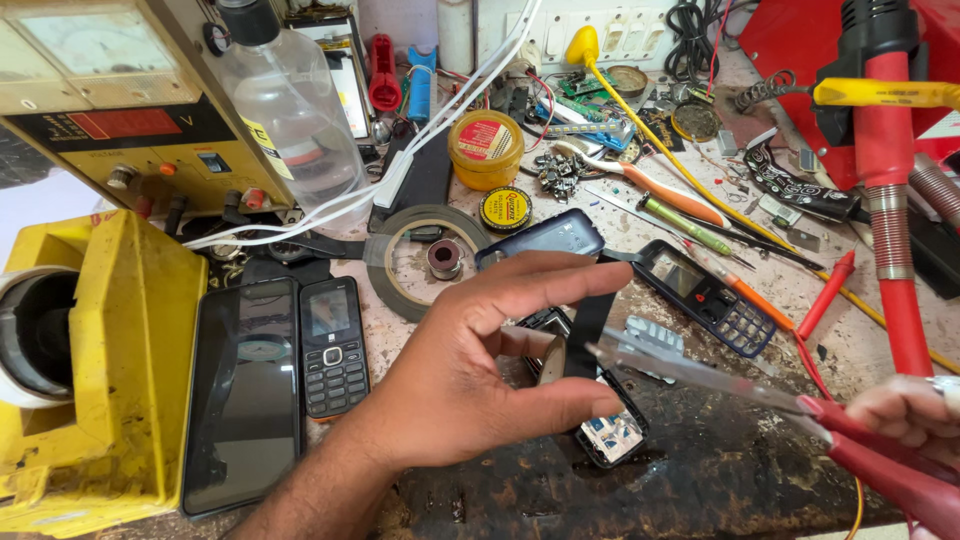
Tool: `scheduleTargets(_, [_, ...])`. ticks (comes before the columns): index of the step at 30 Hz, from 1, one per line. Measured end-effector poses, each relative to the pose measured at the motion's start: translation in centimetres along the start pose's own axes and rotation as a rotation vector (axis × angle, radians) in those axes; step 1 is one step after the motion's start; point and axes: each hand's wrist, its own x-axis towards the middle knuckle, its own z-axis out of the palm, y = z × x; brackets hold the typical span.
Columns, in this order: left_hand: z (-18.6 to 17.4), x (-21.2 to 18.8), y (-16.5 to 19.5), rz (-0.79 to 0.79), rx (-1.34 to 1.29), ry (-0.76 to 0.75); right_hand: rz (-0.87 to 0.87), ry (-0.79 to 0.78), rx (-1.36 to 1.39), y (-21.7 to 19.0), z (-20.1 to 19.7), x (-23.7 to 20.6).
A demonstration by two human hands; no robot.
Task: The person repairs a feature phone at a cluttered workbench. They cut a piece of black tape-like material with scissors, fit the cut piece into the phone's front frame over the screen opening, press and align it into place, then handle the phone body and keypad while continuing the repair.
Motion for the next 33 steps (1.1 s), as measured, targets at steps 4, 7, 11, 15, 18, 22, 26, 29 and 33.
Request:
scheduleTargets(4, [0.1,-0.1,-0.4,0.004,0.007,-0.011,-0.002,0.022,0.013,-0.5,0.8,-0.4])
scheduleTargets(7, [-0.2,-0.1,-0.6,0.041,-0.001,-0.024,-0.009,0.039,0.036,-0.5,1.3,-1.0])
scheduleTargets(11, [-0.2,-0.1,-0.8,0.013,0.027,-0.028,-0.174,0.086,0.129,0.4,2.2,-2.8])
scheduleTargets(15, [0.0,0.1,-0.9,0.008,0.048,-0.035,0.072,-0.054,0.484,2.4,-1.1,-1.8])
scheduleTargets(18, [0.0,0.0,-0.8,0.023,0.113,-0.032,0.401,-0.405,0.594,4.3,-4.7,0.9])
scheduleTargets(22, [0.2,0.1,-0.9,0.016,0.167,-0.034,0.100,-0.475,-0.036,4.7,-5.1,1.1])
scheduleTargets(26, [0.1,0.1,-1.1,0.166,0.205,-0.047,0.694,-0.389,0.106,2.1,-4.5,2.7])
scheduleTargets(29, [-0.1,0.0,-1.3,0.167,0.231,-0.036,0.862,-0.601,0.390,1.2,-4.7,4.0])
scheduleTargets(33, [-0.2,-0.1,-1.4,0.142,0.210,-0.053,0.673,-0.977,0.703,3.1,-5.6,4.9])
